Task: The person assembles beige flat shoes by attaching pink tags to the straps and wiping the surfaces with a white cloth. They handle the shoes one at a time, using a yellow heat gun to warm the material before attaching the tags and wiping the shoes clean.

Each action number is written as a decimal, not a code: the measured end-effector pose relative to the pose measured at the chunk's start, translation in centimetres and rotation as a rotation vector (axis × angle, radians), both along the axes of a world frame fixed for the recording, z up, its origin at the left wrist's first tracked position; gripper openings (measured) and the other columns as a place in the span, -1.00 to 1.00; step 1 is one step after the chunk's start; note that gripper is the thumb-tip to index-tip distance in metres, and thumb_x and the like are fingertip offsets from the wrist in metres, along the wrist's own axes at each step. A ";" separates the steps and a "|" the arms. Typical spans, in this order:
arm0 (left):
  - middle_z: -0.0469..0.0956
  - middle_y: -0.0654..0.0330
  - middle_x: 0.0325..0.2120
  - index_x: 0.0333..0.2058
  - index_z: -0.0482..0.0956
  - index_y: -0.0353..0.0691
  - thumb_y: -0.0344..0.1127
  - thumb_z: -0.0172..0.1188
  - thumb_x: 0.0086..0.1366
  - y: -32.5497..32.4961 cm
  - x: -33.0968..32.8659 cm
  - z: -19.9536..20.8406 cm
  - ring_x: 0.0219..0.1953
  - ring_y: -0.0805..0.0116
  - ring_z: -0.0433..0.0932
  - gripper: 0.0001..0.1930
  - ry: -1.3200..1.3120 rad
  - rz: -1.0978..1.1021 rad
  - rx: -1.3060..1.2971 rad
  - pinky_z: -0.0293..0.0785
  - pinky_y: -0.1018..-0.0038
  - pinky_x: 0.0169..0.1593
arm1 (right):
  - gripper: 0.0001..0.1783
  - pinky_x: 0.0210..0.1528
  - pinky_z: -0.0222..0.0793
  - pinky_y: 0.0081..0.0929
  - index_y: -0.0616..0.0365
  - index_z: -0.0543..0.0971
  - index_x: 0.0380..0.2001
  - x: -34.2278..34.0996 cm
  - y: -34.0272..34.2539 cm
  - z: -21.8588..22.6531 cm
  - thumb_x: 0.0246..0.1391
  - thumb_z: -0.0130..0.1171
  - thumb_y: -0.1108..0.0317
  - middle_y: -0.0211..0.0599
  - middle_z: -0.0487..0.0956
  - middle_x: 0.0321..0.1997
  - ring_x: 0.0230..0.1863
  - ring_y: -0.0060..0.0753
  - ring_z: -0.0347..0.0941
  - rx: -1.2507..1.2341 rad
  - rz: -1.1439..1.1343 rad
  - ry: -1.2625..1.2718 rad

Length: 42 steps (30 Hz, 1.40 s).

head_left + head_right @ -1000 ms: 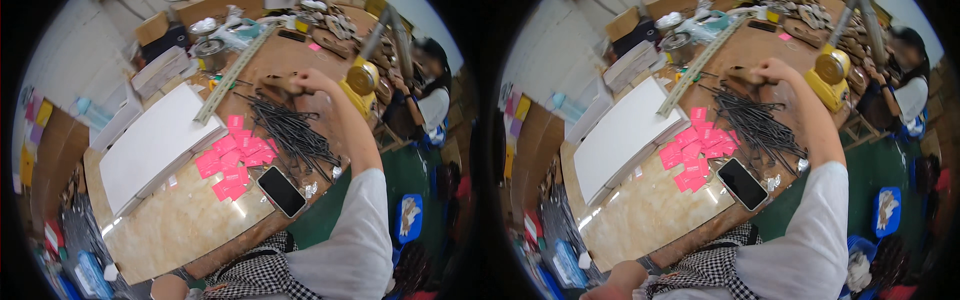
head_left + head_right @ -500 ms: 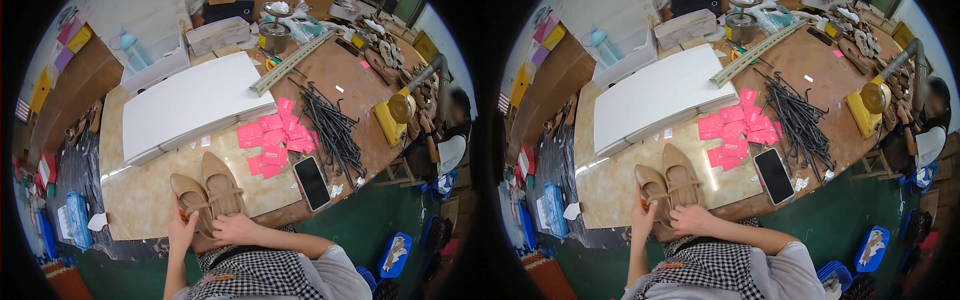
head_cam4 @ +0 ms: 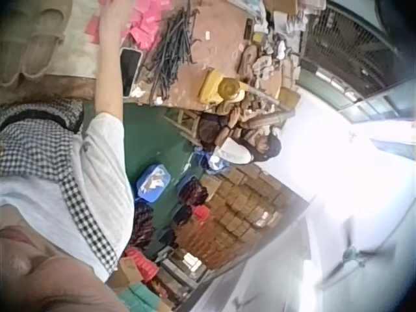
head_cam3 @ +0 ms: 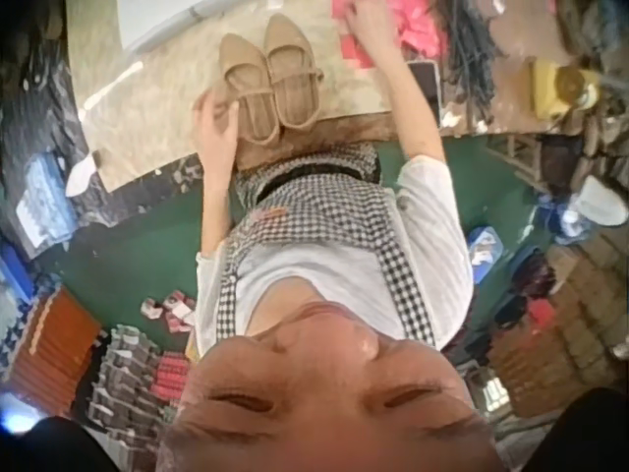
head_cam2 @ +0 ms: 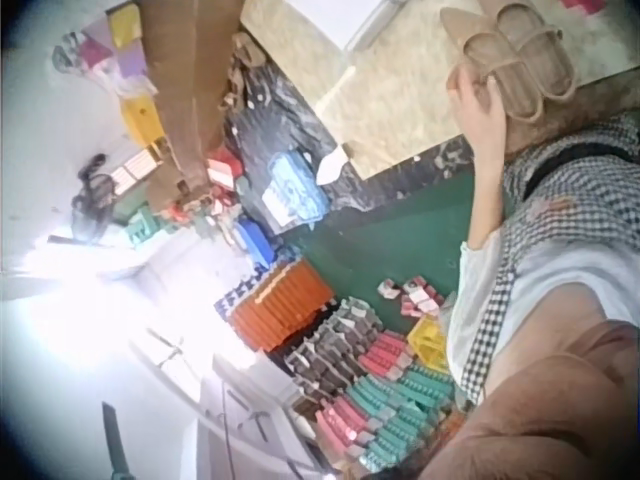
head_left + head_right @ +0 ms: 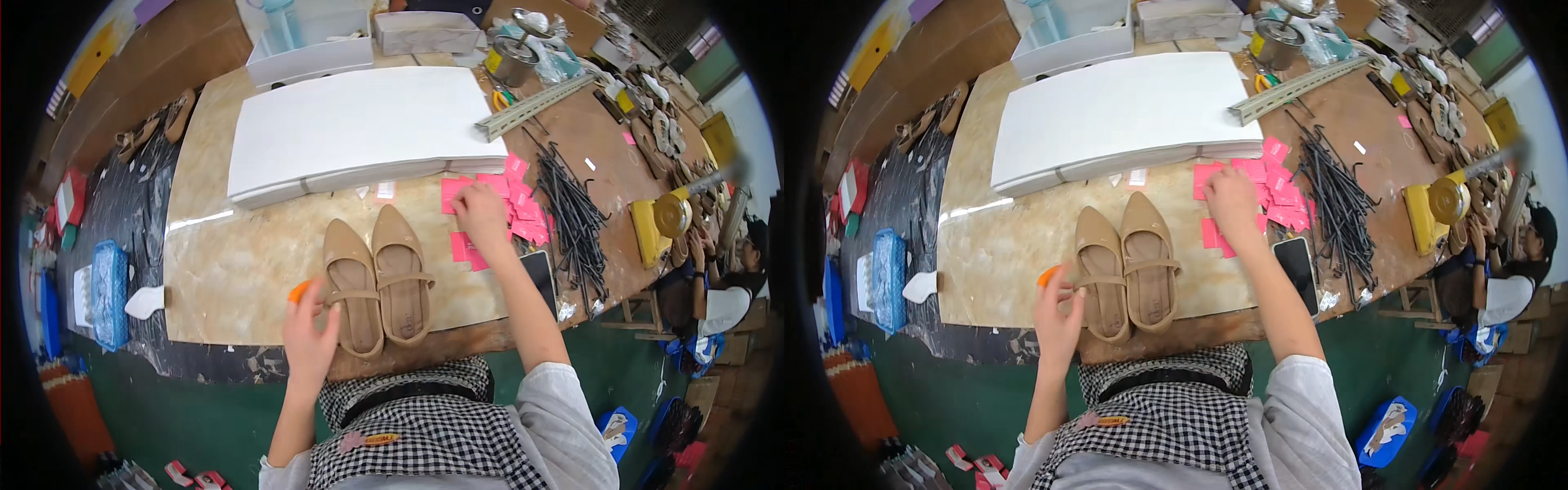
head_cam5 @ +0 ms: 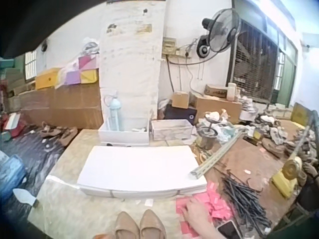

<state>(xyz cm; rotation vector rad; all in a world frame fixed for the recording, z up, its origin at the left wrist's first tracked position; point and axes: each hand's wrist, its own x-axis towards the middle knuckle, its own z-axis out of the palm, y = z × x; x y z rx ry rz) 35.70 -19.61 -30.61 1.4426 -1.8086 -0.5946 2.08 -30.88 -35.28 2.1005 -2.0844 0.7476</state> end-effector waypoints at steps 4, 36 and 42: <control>0.63 0.20 -0.27 -0.20 0.66 -0.14 -0.32 0.36 0.11 2.5 -3.2 2.1 -0.20 0.18 0.60 -0.75 -0.089 -0.419 -0.105 0.55 0.36 -0.10 | -0.75 -0.22 0.46 -0.44 0.25 0.67 -0.26 -1.3 2.2 2.8 0.09 0.25 0.28 -0.13 0.69 -0.31 -0.31 -0.31 0.63 0.107 -0.044 -0.559; 0.40 0.14 -0.45 -0.36 0.76 0.03 -0.19 0.43 -0.05 -0.9 -4.7 -1.0 -0.19 0.12 0.37 -0.79 -0.401 -0.029 -0.071 0.28 0.21 -0.06 | -0.94 -0.45 0.46 -0.26 0.05 0.57 -0.41 11.0 8.8 1.4 -0.02 0.22 0.39 -0.31 0.51 -0.50 -0.47 -0.20 0.55 0.190 0.393 -0.118; 0.40 0.14 -0.47 -0.31 0.76 -0.02 -0.23 0.39 0.00 -1.1 -4.7 -0.7 -0.19 0.14 0.37 -0.78 -0.432 -0.039 -0.040 0.25 0.24 -0.07 | -0.95 -0.47 0.46 -0.32 0.06 0.52 -0.51 11.7 8.5 1.2 -0.07 0.19 0.39 -0.34 0.49 -0.51 -0.46 -0.24 0.55 0.142 0.395 -0.079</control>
